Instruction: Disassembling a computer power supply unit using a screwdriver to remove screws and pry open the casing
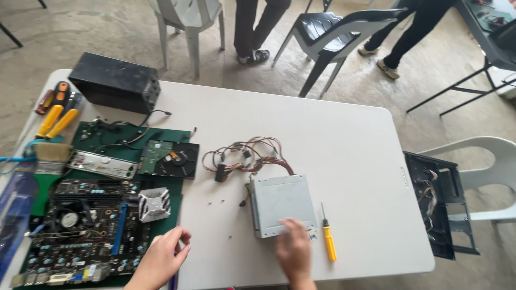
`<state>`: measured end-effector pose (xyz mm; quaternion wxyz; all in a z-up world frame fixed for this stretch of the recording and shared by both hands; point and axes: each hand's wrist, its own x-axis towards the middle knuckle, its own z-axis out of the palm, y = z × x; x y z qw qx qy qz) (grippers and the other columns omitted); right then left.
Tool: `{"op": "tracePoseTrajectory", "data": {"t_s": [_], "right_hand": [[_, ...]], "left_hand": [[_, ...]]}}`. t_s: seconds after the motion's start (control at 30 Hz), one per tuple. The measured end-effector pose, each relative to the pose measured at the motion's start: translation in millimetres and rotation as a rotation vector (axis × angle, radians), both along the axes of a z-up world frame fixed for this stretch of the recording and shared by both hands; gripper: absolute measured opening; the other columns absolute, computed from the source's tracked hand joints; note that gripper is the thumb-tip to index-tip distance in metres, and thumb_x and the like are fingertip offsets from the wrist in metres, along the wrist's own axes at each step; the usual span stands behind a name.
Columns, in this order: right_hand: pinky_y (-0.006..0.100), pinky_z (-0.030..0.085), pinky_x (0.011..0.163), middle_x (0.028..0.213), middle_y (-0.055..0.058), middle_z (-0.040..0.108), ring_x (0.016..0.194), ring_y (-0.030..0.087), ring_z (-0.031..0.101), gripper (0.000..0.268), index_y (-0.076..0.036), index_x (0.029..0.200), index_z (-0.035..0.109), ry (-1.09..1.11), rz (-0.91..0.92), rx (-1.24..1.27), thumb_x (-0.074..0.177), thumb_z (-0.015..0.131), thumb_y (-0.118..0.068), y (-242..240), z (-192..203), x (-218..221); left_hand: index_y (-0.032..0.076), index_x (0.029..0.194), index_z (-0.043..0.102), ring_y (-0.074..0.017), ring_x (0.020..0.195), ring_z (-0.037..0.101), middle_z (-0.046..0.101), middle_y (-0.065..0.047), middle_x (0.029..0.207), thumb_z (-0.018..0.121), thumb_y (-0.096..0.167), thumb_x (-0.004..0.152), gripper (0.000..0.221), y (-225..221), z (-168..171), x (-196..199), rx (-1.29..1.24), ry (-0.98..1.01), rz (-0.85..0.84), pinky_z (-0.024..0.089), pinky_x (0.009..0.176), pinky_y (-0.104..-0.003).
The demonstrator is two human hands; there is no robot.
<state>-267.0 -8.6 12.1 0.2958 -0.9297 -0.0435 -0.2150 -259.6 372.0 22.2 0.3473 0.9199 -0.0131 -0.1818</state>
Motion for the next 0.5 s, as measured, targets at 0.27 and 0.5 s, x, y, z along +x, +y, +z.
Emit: {"op": "tracePoseTrajectory", "data": {"t_s": [0.27, 0.5], "right_hand": [[0.050, 0.050, 0.111, 0.140, 0.011, 0.057, 0.128, 0.034, 0.060, 0.079, -0.028, 0.149, 0.050, 0.844, -0.531, -0.234, 0.086, 0.067, -0.071, -175.1, -56.9, -55.0], [0.037, 0.021, 0.132, 0.172, -0.002, 0.041, 0.163, 0.014, 0.028, 0.076, -0.026, 0.162, 0.042, 0.759, -0.429, 0.624, 0.094, 0.052, -0.059, -107.8, 1.2, -16.2]], "left_hand": [[0.026, 0.107, 0.075, -0.0096, 0.080, 0.076, 0.079, 0.012, 0.097, 0.068, 0.019, 0.091, 0.019, -156.8, 34.0, 45.8, -0.304, -0.229, 0.132, 0.047, 0.098, -0.034], [0.040, 0.163, 0.044, -0.0264, 0.077, 0.059, 0.065, -0.007, 0.096, 0.040, 0.016, 0.091, 0.075, -223.5, 2.9, 52.4, -0.391, 0.389, 0.655, 0.050, 0.078, -0.037]]}}
